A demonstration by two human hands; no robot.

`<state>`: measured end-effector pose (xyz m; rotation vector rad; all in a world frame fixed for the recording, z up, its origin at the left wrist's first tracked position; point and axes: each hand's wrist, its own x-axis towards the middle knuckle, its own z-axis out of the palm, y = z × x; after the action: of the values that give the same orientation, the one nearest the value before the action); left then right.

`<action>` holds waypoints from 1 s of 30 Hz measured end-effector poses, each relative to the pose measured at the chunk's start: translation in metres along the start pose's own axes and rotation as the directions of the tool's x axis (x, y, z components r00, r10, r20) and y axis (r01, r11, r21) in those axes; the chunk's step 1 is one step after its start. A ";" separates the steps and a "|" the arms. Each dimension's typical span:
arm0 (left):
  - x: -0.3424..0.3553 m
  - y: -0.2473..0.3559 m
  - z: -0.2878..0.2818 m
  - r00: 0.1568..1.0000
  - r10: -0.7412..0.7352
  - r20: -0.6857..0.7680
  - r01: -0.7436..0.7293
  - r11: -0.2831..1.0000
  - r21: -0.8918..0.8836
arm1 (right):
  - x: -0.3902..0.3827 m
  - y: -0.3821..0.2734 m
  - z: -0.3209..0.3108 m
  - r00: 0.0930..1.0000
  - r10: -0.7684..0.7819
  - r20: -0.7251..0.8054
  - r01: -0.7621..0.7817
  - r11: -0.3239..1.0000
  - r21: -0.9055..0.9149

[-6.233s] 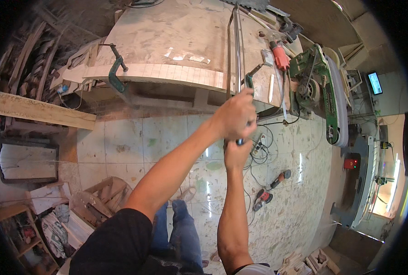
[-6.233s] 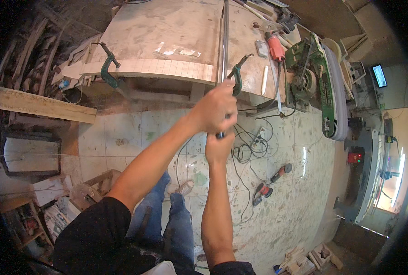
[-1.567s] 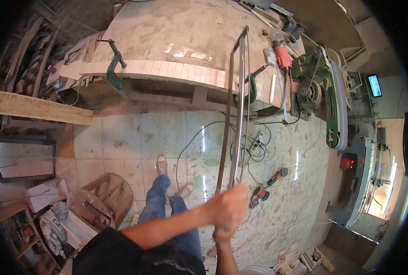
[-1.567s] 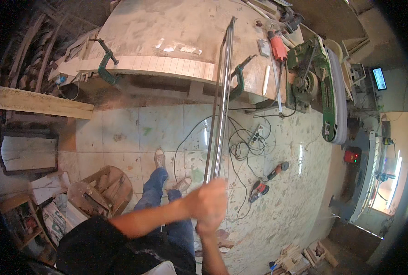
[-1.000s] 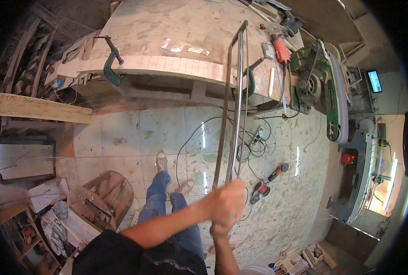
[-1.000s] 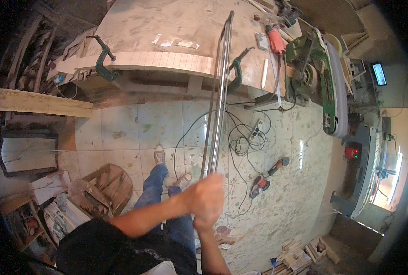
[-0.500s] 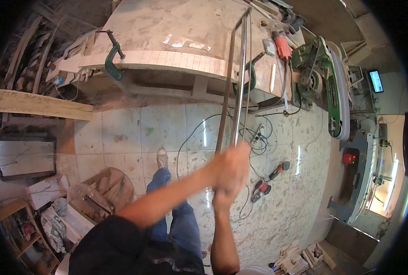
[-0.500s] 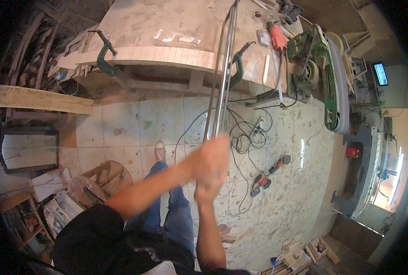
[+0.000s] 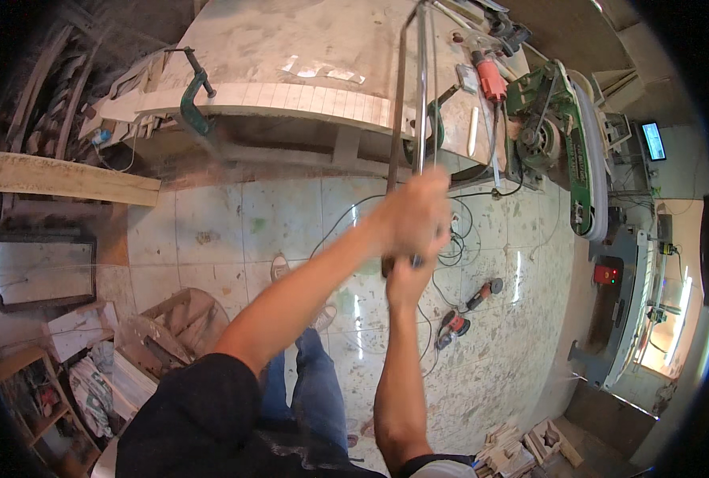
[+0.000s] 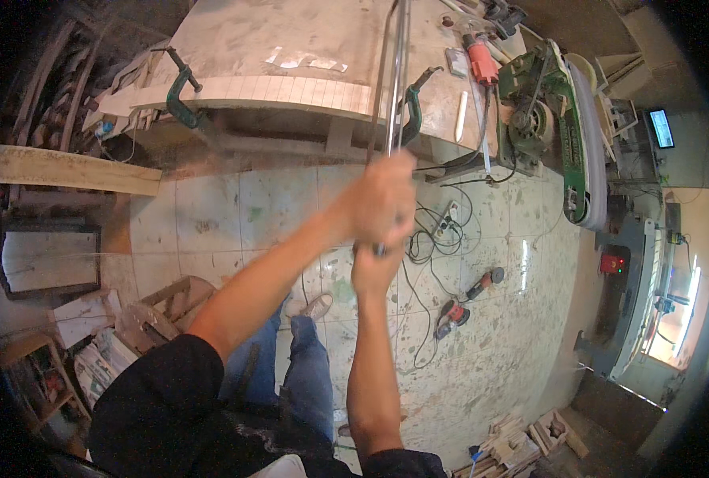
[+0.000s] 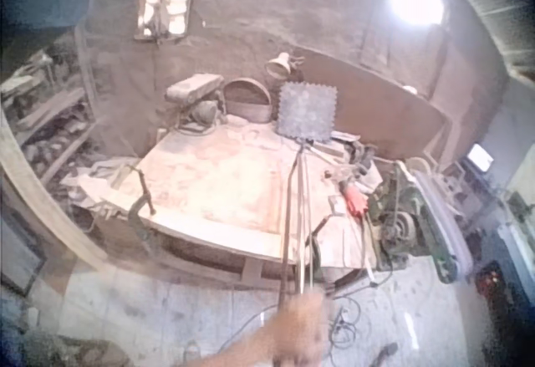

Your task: The person uses a hacksaw to cut a clamped wooden plank on a workbench. They perform repeated back-and-forth strokes to saw through the wood, then briefly inspect the cut piece before resuming sawing.

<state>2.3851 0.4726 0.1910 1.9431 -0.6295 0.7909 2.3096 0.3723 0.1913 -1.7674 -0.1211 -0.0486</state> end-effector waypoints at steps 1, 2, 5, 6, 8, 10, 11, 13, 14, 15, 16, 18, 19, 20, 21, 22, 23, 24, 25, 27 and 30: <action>-0.031 0.033 0.010 0.998 -0.057 0.028 0.058 0.998 -0.032 | -0.036 0.006 -0.012 0.998 -0.059 -0.010 0.058 0.997 -0.042; -0.063 0.066 0.017 0.992 -0.115 0.053 0.118 0.991 -0.056 | -0.087 0.015 -0.029 0.996 -0.091 -0.002 0.090 0.990 -0.106; -0.097 0.130 0.016 0.985 -0.095 0.145 0.124 0.970 -0.211 | -0.154 0.037 -0.060 0.992 -0.127 -0.008 0.121 0.962 -0.243; -0.095 0.128 0.016 0.987 -0.083 0.140 0.105 0.982 -0.160 | -0.142 0.052 -0.055 0.990 -0.143 -0.012 0.134 0.947 -0.292; -0.076 0.098 0.015 0.983 -0.111 0.145 0.121 0.991 -0.062 | -0.098 0.064 -0.038 0.985 -0.175 -0.008 0.159 0.911 -0.380; -0.026 0.012 0.000 0.980 -0.176 0.097 0.178 0.984 -0.009 | -0.014 0.051 0.001 0.990 -0.141 -0.006 0.138 0.976 -0.171; 0.008 -0.027 -0.010 0.998 0.059 0.007 -0.059 0.997 0.041 | 0.024 0.034 0.018 0.999 -0.035 0.011 0.035 0.998 -0.050; 0.042 -0.044 -0.018 0.995 0.097 -0.016 -0.096 0.995 0.033 | 0.057 0.017 0.017 0.952 0.285 0.107 -0.294 0.953 0.076; 0.041 -0.039 -0.017 0.999 0.044 0.016 -0.045 0.998 0.035 | 0.054 0.014 0.012 0.950 0.294 0.107 -0.298 0.954 0.021; 0.037 -0.031 -0.018 0.999 -0.007 0.048 0.005 0.999 0.039 | 0.049 0.010 0.008 0.948 0.301 0.106 -0.299 0.954 -0.033; 0.031 -0.021 -0.019 0.995 -0.056 0.079 0.052 0.998 0.045 | 0.030 0.017 0.003 0.972 0.222 0.077 -0.218 0.974 -0.057; -0.016 0.025 -0.004 0.983 -0.130 0.127 0.130 0.992 0.006 | -0.008 0.025 -0.009 1.000 0.023 0.008 -0.022 0.992 -0.120; -0.049 0.051 0.004 0.987 -0.135 0.091 0.136 0.991 -0.005 | -0.042 0.022 -0.012 0.994 -0.107 -0.003 0.103 0.965 -0.242; -0.075 0.083 0.016 0.993 -0.113 0.031 0.115 0.992 -0.054 | -0.066 0.015 -0.020 0.972 -0.234 -0.022 0.201 0.876 -0.438; -0.090 0.108 0.023 0.997 -0.078 -0.005 0.077 0.992 -0.100 | -0.073 0.005 -0.020 0.938 -0.345 -0.040 0.247 0.742 -0.623; -0.096 0.120 0.024 0.998 -0.054 -0.011 0.052 0.988 -0.143 | -0.064 -0.008 -0.013 0.988 -0.145 -0.060 0.064 0.719 -0.692; -0.089 0.119 0.019 0.998 -0.061 -0.014 0.058 0.989 -0.138 | -0.055 -0.020 -0.004 0.993 0.060 -0.098 -0.114 0.656 -0.746; -0.084 0.117 0.012 0.997 -0.072 -0.018 0.070 0.991 -0.117 | -0.050 -0.030 0.006 0.956 0.260 -0.137 -0.265 0.563 -0.783; -0.068 0.074 0.015 0.990 -0.033 -0.138 0.034 0.999 0.003 | -0.037 -0.009 0.013 0.988 0.090 -0.128 -0.151 0.758 -0.634; -0.012 -0.011 0.000 0.998 -0.055 0.017 0.055 0.998 0.006 | 0.019 0.021 0.028 0.937 -0.326 -0.123 0.311 0.942 -0.127; 0.055 -0.058 -0.029 1.000 0.009 0.010 -0.010 0.997 0.075 | 0.077 0.013 0.026 0.961 0.269 0.068 -0.267 0.963 -0.035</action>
<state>2.4544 0.5180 0.2102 2.0146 -0.6234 0.8222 2.3864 0.3995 0.1811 -1.7973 0.0681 0.2109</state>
